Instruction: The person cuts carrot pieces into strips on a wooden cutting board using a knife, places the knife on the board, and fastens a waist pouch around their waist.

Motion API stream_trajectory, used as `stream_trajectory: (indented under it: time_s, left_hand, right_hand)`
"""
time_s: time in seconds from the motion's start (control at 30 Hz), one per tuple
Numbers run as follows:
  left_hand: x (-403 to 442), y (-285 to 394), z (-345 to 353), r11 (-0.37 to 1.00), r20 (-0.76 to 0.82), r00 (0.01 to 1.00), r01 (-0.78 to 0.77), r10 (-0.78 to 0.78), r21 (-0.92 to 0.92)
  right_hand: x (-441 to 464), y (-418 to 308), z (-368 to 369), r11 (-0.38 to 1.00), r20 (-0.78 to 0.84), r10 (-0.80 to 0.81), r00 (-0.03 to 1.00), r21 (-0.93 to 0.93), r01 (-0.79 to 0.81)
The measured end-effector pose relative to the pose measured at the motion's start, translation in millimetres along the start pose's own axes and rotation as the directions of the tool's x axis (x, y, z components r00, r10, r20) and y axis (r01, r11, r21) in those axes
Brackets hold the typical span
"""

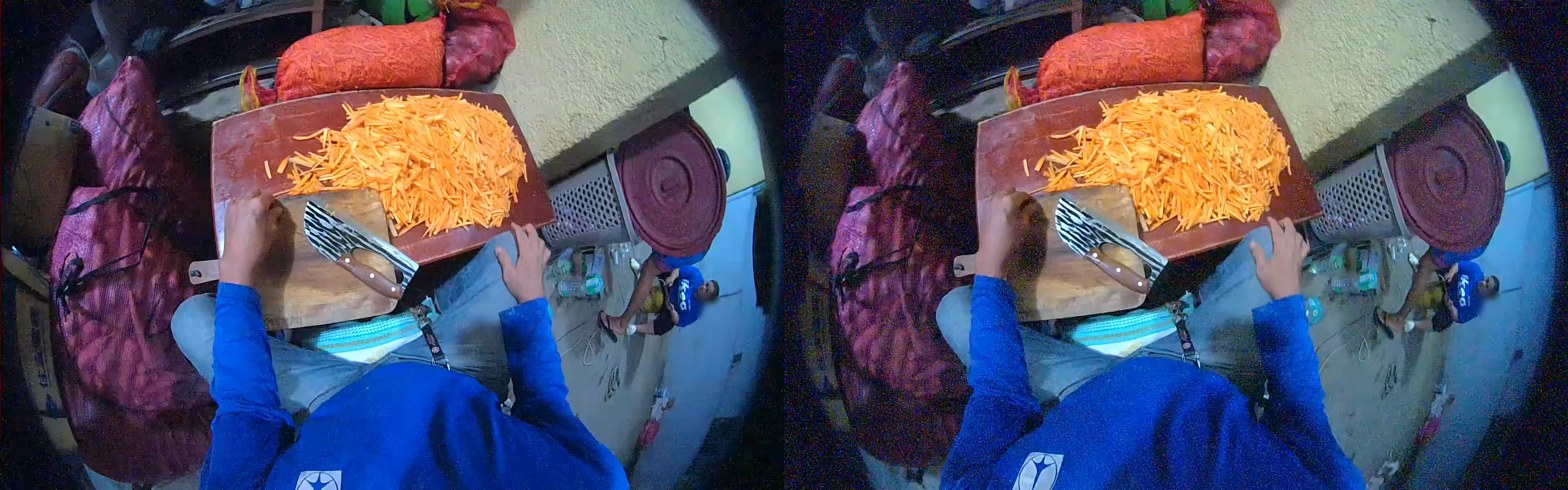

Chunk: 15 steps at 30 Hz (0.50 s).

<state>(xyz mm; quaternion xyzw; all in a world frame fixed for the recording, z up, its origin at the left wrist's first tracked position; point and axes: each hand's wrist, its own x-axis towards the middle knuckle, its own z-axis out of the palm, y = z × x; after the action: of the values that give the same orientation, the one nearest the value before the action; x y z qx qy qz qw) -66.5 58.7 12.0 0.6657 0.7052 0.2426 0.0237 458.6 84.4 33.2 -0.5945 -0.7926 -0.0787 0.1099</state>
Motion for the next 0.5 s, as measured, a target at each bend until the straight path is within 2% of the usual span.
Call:
stream_trajectory:
  time_s: [0.07,0.1,0.17,0.2,0.23,0.27,0.4,0.47,0.5]
  left_hand:
    - [-1.4,-4.2,3.5,1.0,-0.011,1.0,-0.025,0.025,0.005]
    - [-2.9,-5.8,4.3,0.998,-0.047,0.998,-0.05,0.049,-0.023]
    - [-4.2,-5.9,1.8,0.996,-0.085,0.994,-0.073,0.069,-0.048]
    - [-3.6,-3.1,-2.0,0.999,-0.019,1.0,-0.021,0.021,-0.034]
    - [-3.3,-0.7,-4.5,0.999,0.046,0.998,0.03,-0.029,-0.017]
    - [-3.4,0.1,-5.4,0.999,0.043,0.999,0.032,-0.032,-0.017]
    - [-3.3,-2.2,-7.7,1.0,0.008,1.0,0.016,-0.016,-0.025]
    - [-2.8,-8.3,-7.5,1.0,-0.004,1.0,0.009,-0.009,-0.004]
    - [-3.4,-11.8,-5.1,1.0,-0.015,1.0,-0.022,0.022,0.003]
  right_hand:
    - [0.8,16.4,12.7,0.98,-0.038,0.14,0.989,0.149,-0.133]
    - [1.7,26.5,17.1,0.98,-0.037,0.143,0.989,0.145,-0.136]
    - [7.9,42.8,22.3,0.915,0.04,0.191,0.981,0.354,-0.193]
    - [11.8,44.2,22.1,0.915,0.04,0.19,0.981,0.355,-0.191]
    - [15.6,45.5,21.9,0.863,0.095,0.216,0.972,0.447,-0.235]
    - [18.5,46.8,20.8,0.8,0.151,0.233,0.961,0.531,-0.278]
    - [32.0,66.0,27.4,0.786,0.241,0.195,0.951,0.542,-0.298]
    - [40.4,77.0,35.0,0.702,0.43,0.157,0.889,0.585,-0.406]
    - [44.6,75.4,32.6,0.704,0.428,0.14,0.893,0.591,-0.394]
